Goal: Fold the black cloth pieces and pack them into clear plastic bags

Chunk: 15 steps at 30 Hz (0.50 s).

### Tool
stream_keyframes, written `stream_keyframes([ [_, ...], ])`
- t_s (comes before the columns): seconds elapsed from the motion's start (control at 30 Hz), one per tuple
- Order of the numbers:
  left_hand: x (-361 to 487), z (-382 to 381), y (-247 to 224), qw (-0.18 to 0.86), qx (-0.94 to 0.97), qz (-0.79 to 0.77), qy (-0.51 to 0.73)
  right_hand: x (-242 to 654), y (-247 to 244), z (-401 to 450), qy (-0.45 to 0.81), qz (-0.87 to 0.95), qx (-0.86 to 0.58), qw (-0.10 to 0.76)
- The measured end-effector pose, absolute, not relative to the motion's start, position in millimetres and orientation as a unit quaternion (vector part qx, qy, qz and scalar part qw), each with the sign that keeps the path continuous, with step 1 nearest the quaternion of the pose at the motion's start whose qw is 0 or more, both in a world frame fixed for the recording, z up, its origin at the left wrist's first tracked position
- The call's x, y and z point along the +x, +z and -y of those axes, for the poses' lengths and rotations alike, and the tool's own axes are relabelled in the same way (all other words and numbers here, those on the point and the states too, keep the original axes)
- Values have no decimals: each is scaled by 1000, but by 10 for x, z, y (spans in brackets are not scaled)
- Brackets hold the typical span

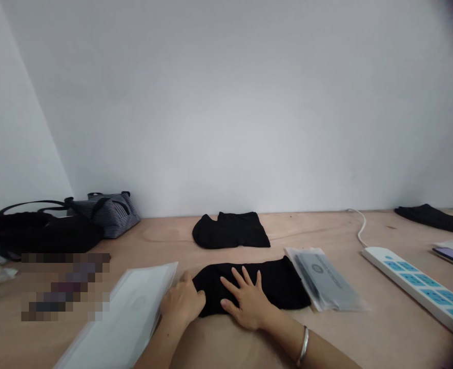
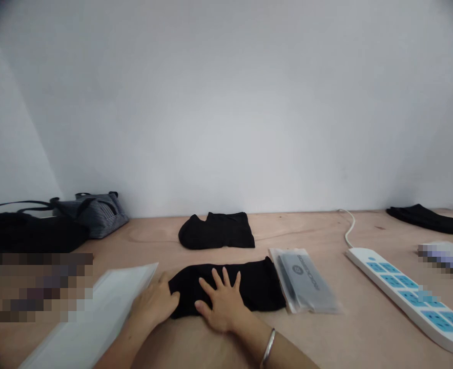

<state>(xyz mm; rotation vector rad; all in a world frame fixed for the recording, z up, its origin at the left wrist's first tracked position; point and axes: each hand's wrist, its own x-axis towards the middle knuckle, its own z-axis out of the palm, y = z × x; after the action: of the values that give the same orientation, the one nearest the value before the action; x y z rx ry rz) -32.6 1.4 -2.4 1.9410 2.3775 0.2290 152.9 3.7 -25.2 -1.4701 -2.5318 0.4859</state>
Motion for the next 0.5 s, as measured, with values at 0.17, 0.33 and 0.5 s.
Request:
stream_keyframes([
  [0.17,-357,-40,50,18,630,-768,112,1364,-290,-79,149,847,-502,87],
  [0.33,-264,-80,6,25,619,-707,342,1138,-326,-89,145,846,-504,93],
  [0.5,-149,-130,-216,152,621,-584,500,1208,-275,-191,200,832,-497,143],
])
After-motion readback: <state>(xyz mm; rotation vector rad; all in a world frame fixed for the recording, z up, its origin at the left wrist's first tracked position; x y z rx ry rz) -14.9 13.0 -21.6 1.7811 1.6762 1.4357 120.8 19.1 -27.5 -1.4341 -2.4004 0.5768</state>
